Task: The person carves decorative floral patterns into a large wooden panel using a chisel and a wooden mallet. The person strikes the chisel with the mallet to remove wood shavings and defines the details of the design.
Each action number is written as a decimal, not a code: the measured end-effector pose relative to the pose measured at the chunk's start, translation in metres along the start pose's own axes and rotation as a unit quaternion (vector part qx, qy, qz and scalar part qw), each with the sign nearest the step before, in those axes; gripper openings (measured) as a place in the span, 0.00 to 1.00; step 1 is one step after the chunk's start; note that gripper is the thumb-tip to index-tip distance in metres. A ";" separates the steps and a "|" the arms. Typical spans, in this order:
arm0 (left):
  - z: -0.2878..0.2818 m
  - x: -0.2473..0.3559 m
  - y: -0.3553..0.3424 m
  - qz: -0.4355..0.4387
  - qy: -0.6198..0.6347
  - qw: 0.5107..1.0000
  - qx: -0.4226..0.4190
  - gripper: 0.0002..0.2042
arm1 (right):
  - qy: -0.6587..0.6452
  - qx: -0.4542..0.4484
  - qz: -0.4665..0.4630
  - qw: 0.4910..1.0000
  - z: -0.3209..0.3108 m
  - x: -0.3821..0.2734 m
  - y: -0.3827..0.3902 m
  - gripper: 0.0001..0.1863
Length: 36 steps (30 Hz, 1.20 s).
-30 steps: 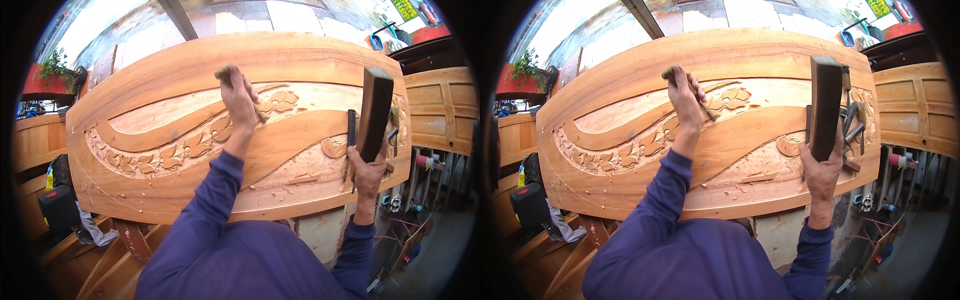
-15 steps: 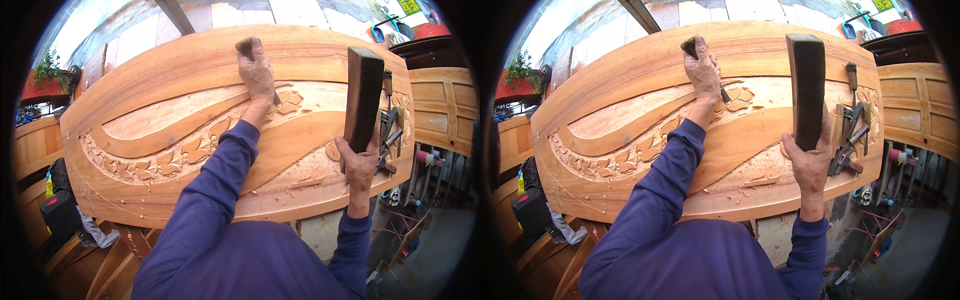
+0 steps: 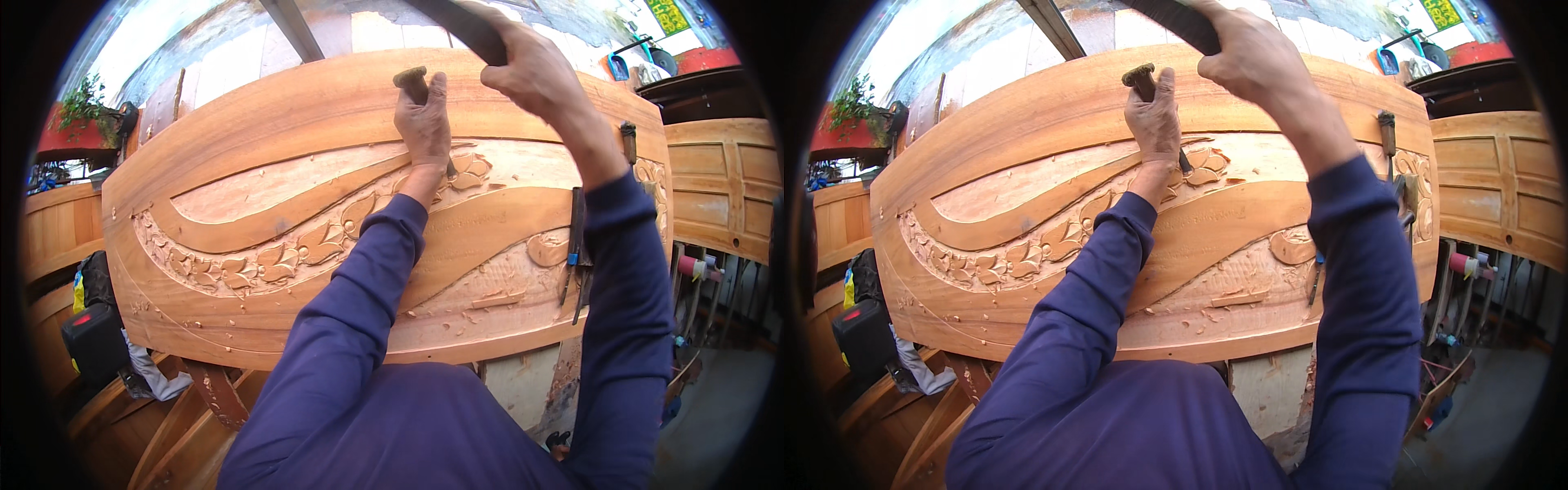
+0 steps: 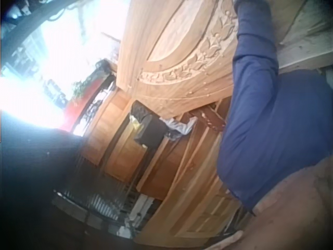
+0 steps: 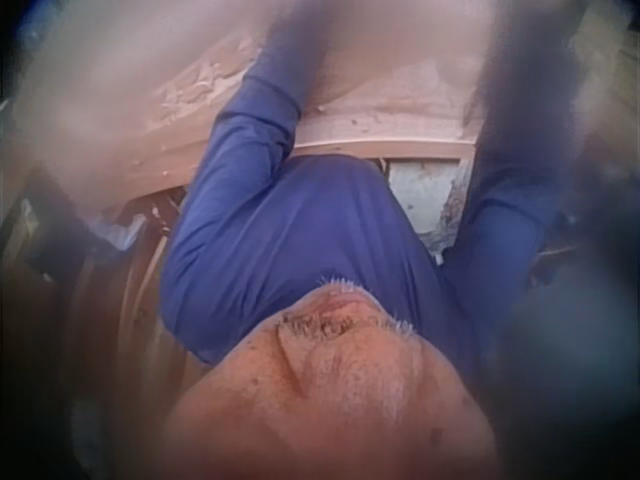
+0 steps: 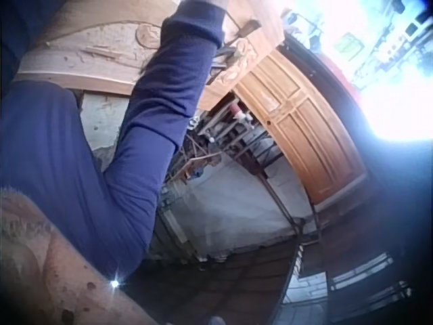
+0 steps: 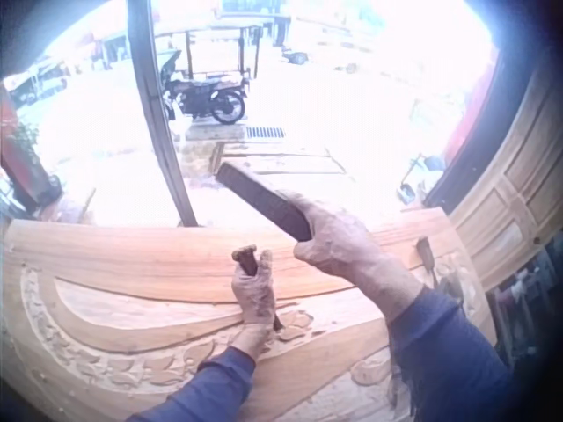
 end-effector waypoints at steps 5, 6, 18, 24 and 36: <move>0.004 0.004 0.007 0.002 0.019 1.000 -0.003 0.11 | 0.102 -0.121 -0.193 0.968 -0.008 0.000 -0.031 0.40; 0.000 0.002 0.007 -0.001 0.021 1.000 -0.004 0.11 | 0.058 -0.103 -0.182 0.976 -0.008 -0.001 -0.032 0.39; -0.001 0.009 0.018 -0.056 0.073 0.994 -0.060 0.13 | 0.032 0.033 -0.218 0.975 -0.012 0.001 -0.005 0.40; 0.000 0.018 0.028 0.046 0.070 0.995 -0.059 0.15 | 0.166 0.006 -0.221 0.961 -0.015 -0.004 0.027 0.43; -0.043 0.105 0.129 -0.031 0.061 0.935 -0.348 0.12 | -0.321 0.138 0.127 0.928 -0.014 0.050 0.220 0.39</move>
Point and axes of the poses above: each hand's wrist, its own y-axis away from the middle knuckle, its own z-axis out of the palm, x = y × z, the point moved 3 cm from there along -y, towards the middle knuckle, and after that the axes turned 5 degrees about -y, right-handed, at the moved point
